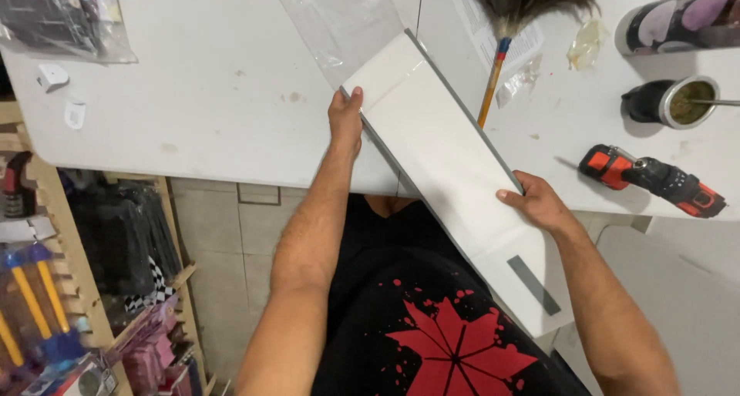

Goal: Unboxing light bulbs and removing a shelf organizer from its plastic packaging to organize a workspace.

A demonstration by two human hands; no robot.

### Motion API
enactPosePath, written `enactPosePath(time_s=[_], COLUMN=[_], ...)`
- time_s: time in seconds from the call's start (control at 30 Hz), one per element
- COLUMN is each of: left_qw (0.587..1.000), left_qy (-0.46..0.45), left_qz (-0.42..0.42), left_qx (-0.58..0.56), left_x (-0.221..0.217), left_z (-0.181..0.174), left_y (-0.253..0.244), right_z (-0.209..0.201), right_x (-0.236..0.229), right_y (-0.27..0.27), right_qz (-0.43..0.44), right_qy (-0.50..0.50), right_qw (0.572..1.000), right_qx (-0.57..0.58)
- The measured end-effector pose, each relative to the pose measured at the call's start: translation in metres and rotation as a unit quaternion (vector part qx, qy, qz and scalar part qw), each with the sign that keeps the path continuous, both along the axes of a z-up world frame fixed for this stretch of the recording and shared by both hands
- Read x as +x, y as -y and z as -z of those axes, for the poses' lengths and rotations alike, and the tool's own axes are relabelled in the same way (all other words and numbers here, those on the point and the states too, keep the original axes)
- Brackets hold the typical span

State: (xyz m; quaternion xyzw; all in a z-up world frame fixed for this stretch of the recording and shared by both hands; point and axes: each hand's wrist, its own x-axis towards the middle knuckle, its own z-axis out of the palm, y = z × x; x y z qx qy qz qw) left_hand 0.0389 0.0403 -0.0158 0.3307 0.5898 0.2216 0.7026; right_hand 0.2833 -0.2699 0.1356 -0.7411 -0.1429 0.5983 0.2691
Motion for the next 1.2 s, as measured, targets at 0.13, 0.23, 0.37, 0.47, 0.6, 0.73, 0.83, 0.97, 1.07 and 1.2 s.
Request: enactPosePath(time_s=[0.13, 0.23, 0.37, 0.47, 0.6, 0.73, 0.83, 0.97, 1.07, 1.2], left_qw=[0.999, 0.998, 0.998, 0.994, 0.992, 0.972, 0.945, 0.935, 0.942, 0.929], left_qy=[0.019, 0.051, 0.037, 0.075, 0.116, 0.234, 0.323, 0.347, 0.325, 0.348], left_qz=[0.034, 0.030, 0.052, 0.033, 0.003, -0.016, 0.018, -0.008, -0.042, -0.063], left_qx=[0.004, 0.022, 0.031, 0.068, 0.055, -0.007, -0.041, -0.067, -0.070, -0.105], left_x=[0.007, 0.012, -0.004, -0.023, -0.052, -0.077, -0.090, -0.093, -0.096, -0.091], left_z=[0.000, -0.058, -0.099, -0.095, -0.120, -0.172, -0.196, -0.193, -0.183, -0.189], left_y=[-0.023, -0.049, -0.093, -0.130, -0.170, -0.185, -0.189, -0.200, -0.191, -0.162], right_z=[-0.073, -0.095, -0.078, -0.086, -0.114, -0.092, -0.128, -0.146, -0.147, -0.204], right_x=[-0.027, -0.045, -0.059, -0.077, -0.104, -0.102, -0.116, -0.111, -0.108, -0.131], right_y=[-0.070, -0.116, -0.166, -0.202, -0.233, -0.222, -0.228, -0.230, -0.223, -0.239], right_qz=[0.017, 0.017, 0.030, 0.041, 0.031, -0.014, -0.048, -0.110, -0.139, -0.163], right_qy=[0.012, 0.017, 0.016, 0.005, -0.023, 0.038, 0.083, 0.193, 0.262, 0.325], right_qw=[1.000, 0.999, 0.997, 0.995, 0.994, 0.993, 0.992, 0.975, 0.954, 0.929], right_qx=[0.006, 0.025, 0.069, 0.088, 0.105, 0.111, 0.083, 0.005, -0.042, -0.071])
